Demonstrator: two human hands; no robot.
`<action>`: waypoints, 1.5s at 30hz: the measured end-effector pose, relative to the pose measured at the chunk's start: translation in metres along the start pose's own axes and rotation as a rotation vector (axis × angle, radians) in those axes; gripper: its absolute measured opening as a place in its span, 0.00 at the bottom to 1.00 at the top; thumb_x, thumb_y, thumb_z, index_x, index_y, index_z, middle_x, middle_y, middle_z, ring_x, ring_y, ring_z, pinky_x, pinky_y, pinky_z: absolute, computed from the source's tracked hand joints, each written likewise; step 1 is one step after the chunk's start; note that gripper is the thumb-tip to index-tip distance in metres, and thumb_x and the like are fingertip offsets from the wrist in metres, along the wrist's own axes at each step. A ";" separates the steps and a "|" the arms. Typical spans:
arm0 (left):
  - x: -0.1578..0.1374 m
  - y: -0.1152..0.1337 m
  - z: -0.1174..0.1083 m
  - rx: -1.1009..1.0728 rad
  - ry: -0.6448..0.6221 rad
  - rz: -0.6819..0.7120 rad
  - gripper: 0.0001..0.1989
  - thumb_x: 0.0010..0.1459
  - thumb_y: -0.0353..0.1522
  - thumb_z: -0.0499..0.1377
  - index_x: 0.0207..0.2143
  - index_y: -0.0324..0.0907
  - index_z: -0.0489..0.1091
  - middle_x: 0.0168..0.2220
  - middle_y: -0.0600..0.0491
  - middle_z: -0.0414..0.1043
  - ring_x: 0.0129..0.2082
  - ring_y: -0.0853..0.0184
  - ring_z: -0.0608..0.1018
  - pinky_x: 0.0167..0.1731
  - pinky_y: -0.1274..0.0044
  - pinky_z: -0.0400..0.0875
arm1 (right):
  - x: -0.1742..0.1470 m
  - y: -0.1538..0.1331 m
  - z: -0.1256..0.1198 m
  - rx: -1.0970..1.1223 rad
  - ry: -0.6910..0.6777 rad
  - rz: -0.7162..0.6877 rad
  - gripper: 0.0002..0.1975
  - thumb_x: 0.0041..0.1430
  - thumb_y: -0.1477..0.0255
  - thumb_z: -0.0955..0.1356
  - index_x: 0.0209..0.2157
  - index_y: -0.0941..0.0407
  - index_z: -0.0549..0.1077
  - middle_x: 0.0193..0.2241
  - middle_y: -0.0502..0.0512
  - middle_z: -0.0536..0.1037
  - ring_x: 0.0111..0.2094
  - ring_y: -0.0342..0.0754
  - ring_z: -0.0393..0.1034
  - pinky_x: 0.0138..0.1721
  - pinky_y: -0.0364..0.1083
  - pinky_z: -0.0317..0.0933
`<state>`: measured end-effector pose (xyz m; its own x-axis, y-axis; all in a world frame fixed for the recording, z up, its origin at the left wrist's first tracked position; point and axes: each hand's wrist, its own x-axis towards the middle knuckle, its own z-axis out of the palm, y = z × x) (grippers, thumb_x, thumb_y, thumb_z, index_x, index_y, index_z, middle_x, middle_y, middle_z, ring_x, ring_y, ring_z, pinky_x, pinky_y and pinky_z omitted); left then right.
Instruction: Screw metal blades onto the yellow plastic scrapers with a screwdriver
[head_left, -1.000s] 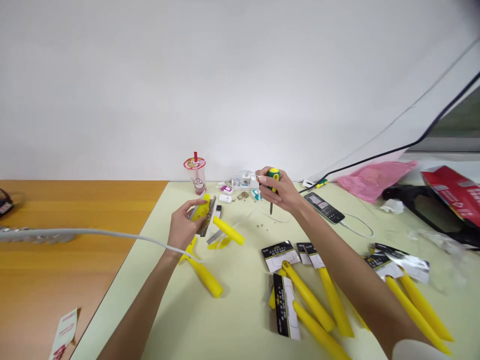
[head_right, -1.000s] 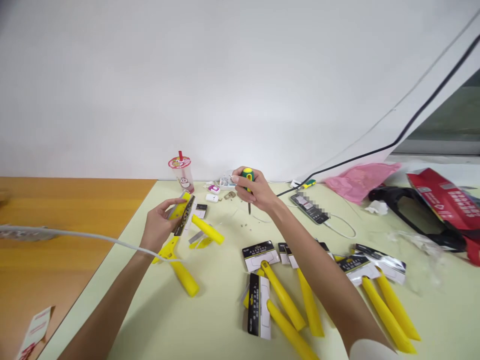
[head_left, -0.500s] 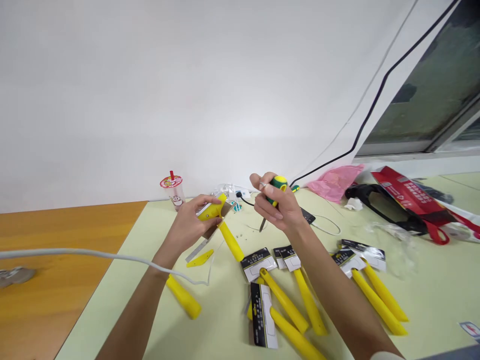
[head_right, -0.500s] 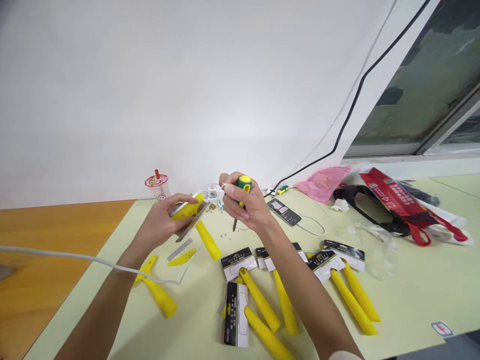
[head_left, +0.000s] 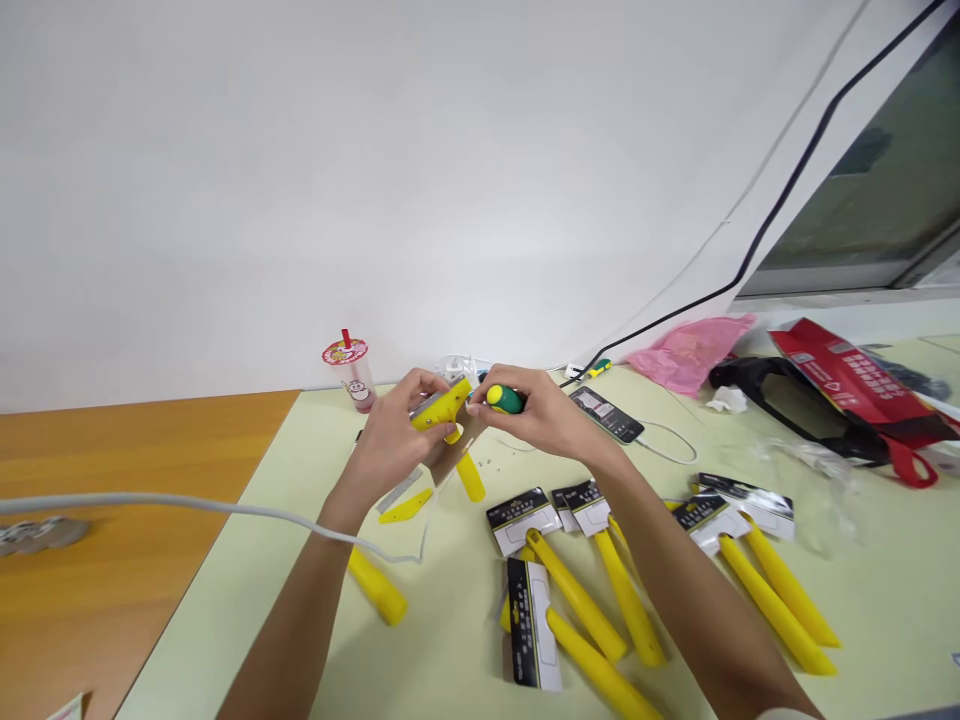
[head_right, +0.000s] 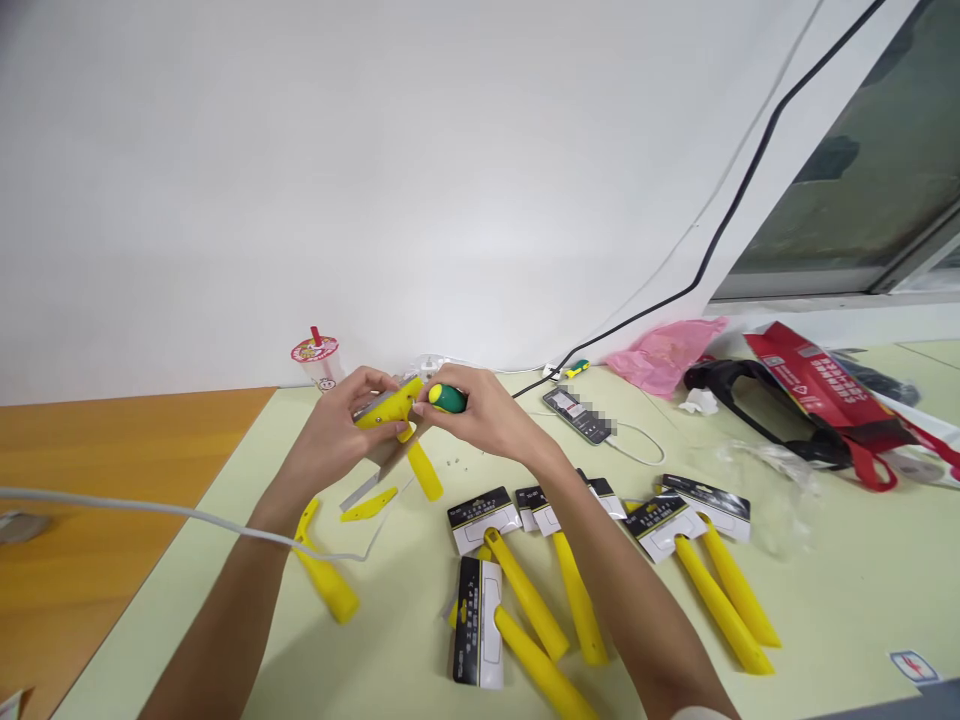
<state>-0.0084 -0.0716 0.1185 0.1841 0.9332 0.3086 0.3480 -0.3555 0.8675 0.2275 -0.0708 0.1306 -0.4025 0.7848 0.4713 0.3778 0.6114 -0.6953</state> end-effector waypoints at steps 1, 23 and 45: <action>-0.001 0.000 0.000 -0.025 0.002 0.015 0.18 0.50 0.26 0.74 0.43 0.49 0.78 0.49 0.52 0.82 0.54 0.52 0.81 0.56 0.68 0.72 | 0.000 0.001 0.000 -0.021 -0.014 0.018 0.08 0.69 0.64 0.74 0.35 0.51 0.81 0.33 0.50 0.78 0.34 0.48 0.70 0.37 0.48 0.61; -0.006 0.000 0.003 0.090 -0.172 0.008 0.22 0.57 0.29 0.70 0.54 0.52 0.79 0.56 0.56 0.82 0.60 0.55 0.81 0.63 0.63 0.73 | -0.010 0.000 0.016 -0.065 0.055 0.217 0.07 0.64 0.69 0.72 0.31 0.54 0.79 0.31 0.48 0.77 0.33 0.47 0.69 0.36 0.48 0.59; -0.006 -0.007 0.012 0.065 -0.220 -0.014 0.24 0.57 0.26 0.68 0.55 0.51 0.78 0.60 0.54 0.81 0.64 0.54 0.79 0.65 0.60 0.73 | -0.015 -0.001 0.016 -0.229 0.003 0.271 0.05 0.63 0.71 0.70 0.32 0.54 0.77 0.30 0.48 0.77 0.30 0.47 0.67 0.33 0.49 0.54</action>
<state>-0.0009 -0.0755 0.1059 0.3723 0.9068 0.1977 0.4089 -0.3515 0.8422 0.2197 -0.0848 0.1160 -0.2595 0.9216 0.2885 0.6476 0.3877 -0.6560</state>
